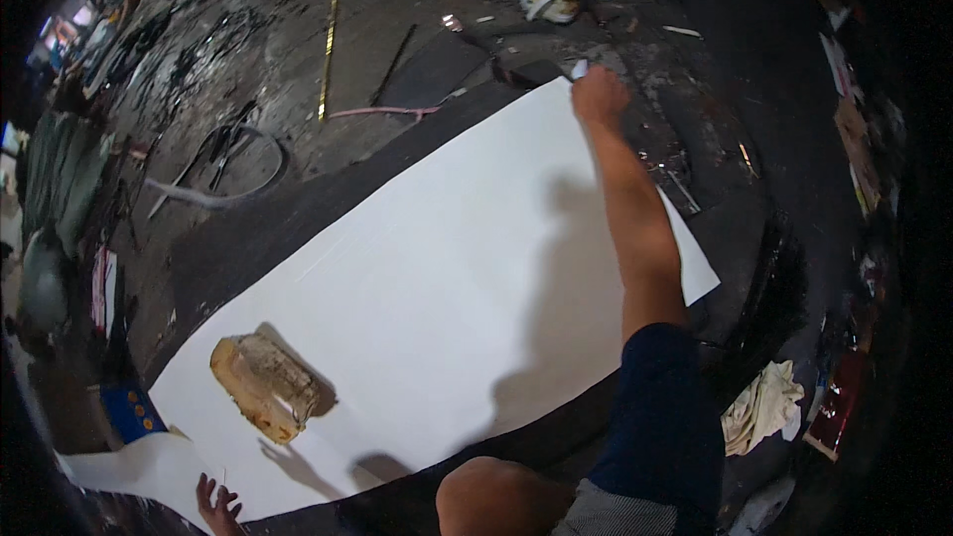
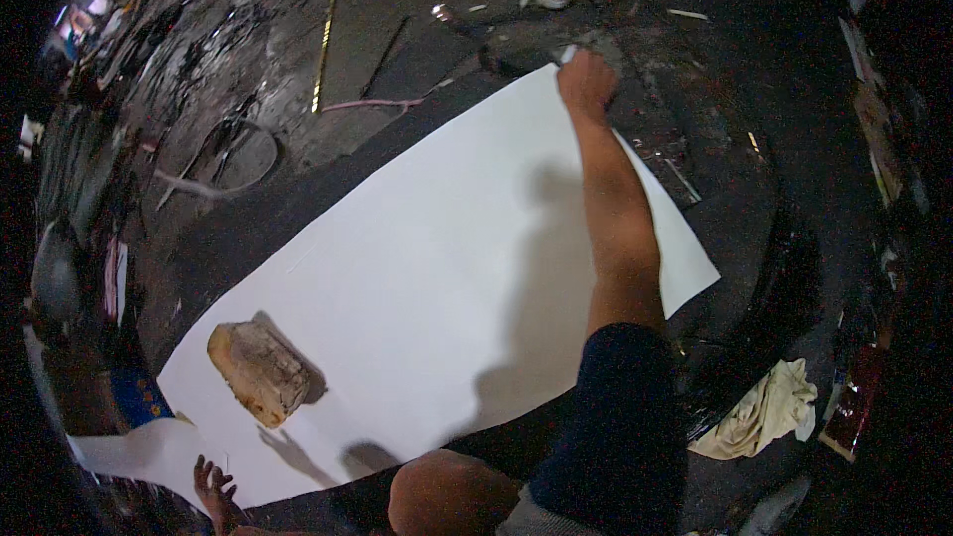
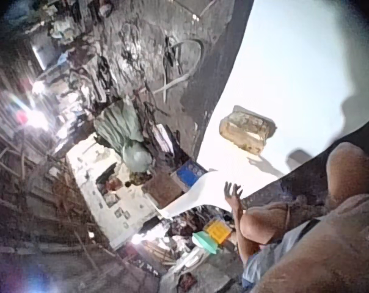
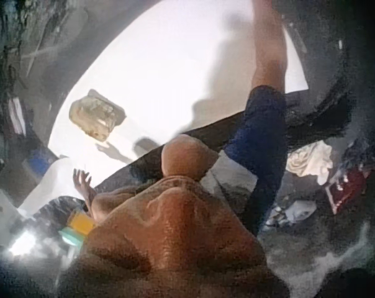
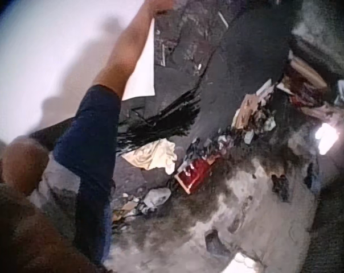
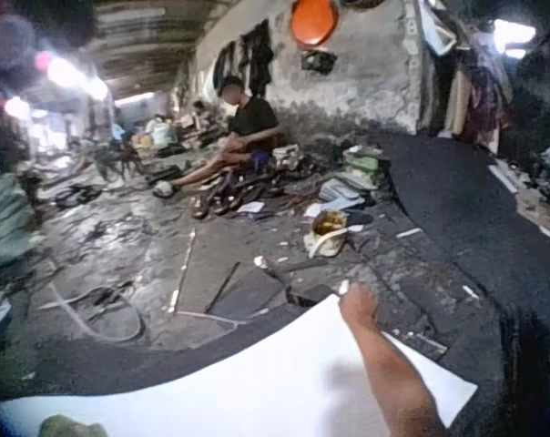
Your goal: The person applies glue to a large white sheet using a small rectangular applicator. They repeatedly dip the applicator into a container of white glue and spread it across the sheet's surface. The person occasionally lifts and repositions the sheet to access different areas.
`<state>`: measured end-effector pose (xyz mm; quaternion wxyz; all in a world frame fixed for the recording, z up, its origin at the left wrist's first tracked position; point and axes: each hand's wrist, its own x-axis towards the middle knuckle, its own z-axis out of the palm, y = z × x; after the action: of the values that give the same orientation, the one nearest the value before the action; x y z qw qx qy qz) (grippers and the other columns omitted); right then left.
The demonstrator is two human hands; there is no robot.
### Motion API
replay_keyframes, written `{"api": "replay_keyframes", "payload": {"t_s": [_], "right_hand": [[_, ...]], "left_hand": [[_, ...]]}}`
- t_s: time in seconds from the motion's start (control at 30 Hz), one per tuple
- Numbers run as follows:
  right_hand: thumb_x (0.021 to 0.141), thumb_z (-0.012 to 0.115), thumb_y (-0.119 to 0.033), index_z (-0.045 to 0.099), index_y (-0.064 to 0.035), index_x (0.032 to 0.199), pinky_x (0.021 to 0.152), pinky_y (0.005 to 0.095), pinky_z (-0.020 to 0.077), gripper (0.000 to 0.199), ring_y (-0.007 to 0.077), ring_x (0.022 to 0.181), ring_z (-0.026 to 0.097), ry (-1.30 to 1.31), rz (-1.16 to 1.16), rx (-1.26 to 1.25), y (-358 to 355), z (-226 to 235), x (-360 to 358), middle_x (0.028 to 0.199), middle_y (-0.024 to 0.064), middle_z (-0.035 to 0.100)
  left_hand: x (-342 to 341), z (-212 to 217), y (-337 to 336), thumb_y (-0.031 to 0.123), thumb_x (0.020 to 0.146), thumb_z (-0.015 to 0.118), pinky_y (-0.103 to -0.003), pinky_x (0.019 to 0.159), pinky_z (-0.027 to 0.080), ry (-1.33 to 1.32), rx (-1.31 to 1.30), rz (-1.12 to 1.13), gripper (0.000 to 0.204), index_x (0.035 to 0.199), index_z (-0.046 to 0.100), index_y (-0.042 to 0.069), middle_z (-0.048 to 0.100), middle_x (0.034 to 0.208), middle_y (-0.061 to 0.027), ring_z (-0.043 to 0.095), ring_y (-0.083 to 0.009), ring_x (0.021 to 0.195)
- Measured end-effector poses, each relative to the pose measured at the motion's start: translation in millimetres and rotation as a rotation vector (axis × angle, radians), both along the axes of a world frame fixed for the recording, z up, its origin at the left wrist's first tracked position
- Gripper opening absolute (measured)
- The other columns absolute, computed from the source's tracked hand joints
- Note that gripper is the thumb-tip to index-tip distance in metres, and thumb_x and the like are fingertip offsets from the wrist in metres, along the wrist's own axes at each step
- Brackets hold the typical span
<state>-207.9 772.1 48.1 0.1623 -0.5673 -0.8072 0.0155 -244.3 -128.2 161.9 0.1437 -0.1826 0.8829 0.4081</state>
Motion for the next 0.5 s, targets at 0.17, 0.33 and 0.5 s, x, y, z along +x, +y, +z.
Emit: {"api": "replay_keyframes", "payload": {"t_s": [0.17,0.33,0.5], "right_hand": [[0.086,0.053,-0.018,0.067,-0.0025,0.096,0.073,0.0499,0.0536,0.023,0.0376,0.081,0.069,-0.027,0.3,0.131,-68.4,-38.4,-12.7,0.084,0.0189,0.07],[0.087,0.053,-0.019,0.063,-0.0066,0.089,0.064,0.0501,0.0532,0.016,0.0359,0.071,0.068,0.188,0.547,-0.279,-302.9,-97.9,-118.2,0.076,0.0166,0.067],[0.079,0.051,-0.007,0.066,-0.0048,0.095,0.074,0.0515,0.0512,0.022,0.0376,0.084,0.065,0.356,1.052,-0.448,-513.5,-105.4,-165.4,0.093,0.0182,0.066]], "left_hand": [[-3.4,64.5,-21.2,0.013,0.087,0.063,-0.029,0.078,0.05,0.436,-0.227,-0.113,0.049,0.133,0.051,0.002,0.056,0.13,-0.0116,0.059,-0.0175,0.094],[47.1,161.0,102.6,0.007,0.088,0.065,-0.033,0.08,0.053,0.475,-0.229,-0.292,0.049,0.135,0.05,0.002,0.06,0.115,-0.0169,0.061,-0.0235,0.098],[68.8,168.6,168.4,-0.005,0.08,0.067,-0.036,0.091,0.05,0.358,-0.49,-0.813,0.057,0.134,0.053,0.005,0.045,0.142,-0.0144,0.058,-0.0265,0.111]]}}
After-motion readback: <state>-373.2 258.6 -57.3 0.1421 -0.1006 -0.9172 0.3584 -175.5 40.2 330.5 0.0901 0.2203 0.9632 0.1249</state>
